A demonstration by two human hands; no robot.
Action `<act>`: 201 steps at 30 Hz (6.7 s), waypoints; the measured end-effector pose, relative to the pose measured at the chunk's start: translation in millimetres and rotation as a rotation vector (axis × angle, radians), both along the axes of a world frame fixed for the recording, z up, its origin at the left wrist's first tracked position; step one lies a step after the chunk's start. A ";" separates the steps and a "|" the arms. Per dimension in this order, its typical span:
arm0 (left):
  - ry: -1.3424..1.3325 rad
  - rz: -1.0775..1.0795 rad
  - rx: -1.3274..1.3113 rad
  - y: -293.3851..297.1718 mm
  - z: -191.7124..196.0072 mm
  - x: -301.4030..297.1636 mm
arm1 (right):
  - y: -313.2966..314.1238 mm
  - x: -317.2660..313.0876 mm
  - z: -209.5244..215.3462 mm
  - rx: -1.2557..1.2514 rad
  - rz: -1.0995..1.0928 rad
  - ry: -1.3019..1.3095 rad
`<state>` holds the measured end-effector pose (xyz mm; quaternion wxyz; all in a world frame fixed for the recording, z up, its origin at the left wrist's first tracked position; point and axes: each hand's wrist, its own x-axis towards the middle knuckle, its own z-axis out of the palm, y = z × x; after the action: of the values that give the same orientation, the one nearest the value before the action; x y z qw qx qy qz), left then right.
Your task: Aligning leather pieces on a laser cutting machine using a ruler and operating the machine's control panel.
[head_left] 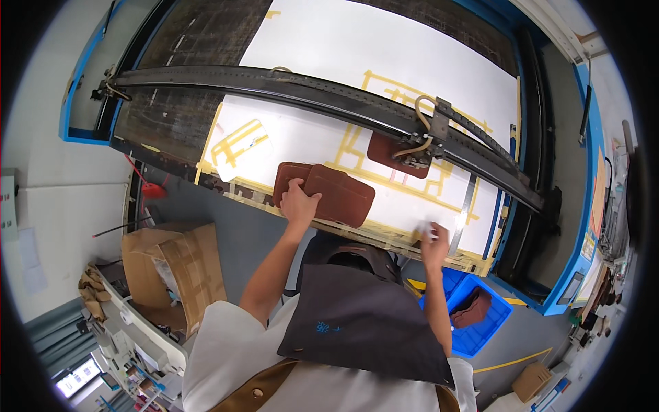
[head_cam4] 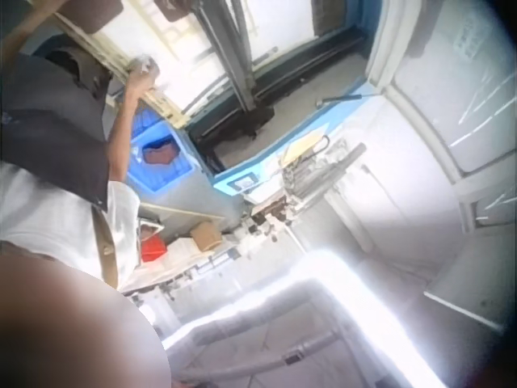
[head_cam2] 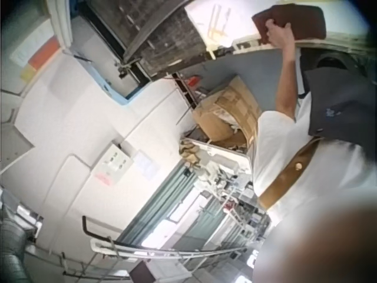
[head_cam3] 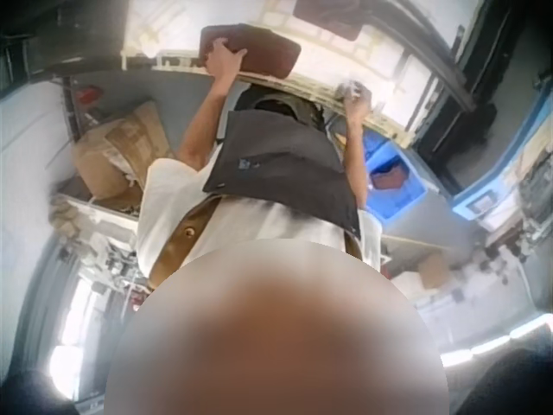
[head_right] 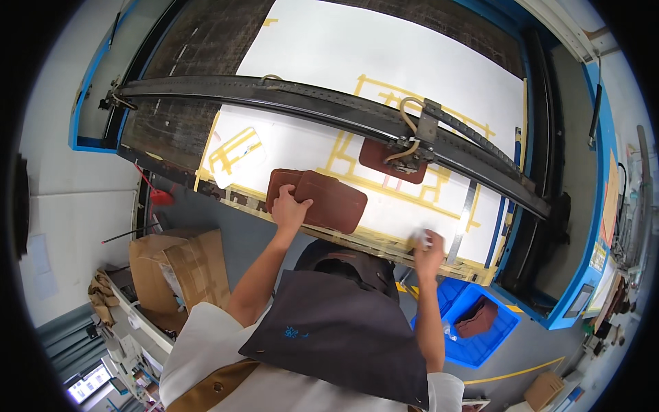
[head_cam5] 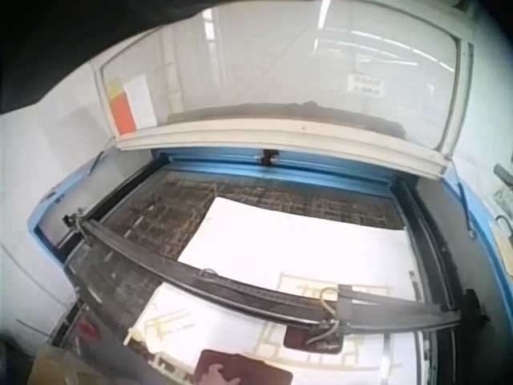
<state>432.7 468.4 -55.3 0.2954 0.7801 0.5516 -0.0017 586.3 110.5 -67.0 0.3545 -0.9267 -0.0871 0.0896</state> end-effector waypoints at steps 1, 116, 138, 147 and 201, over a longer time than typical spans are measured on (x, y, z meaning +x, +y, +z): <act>0.002 0.006 -0.003 -1.5 -5.4 -3.6 | 24.5 -12.6 6.5 0.098 0.024 0.135; 0.183 -0.506 -0.555 -121.2 12.6 -150.6 | -10.8 -218.6 -14.6 0.208 -0.082 0.858; -0.265 -0.176 -0.524 -112.7 18.9 -160.7 | -1.3 -172.2 21.2 0.275 -0.018 0.814; -0.547 0.138 -0.400 29.4 34.8 -96.1 | 177.4 -90.0 2.9 0.413 0.200 0.428; -0.118 -0.528 0.088 19.6 -25.7 246.7 | -3.6 42.1 -14.0 0.103 -0.311 0.013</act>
<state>679.5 488.1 -80.9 0.2819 0.9078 0.3104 -0.0093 628.4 107.0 -80.9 0.4115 -0.9091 0.0554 0.0347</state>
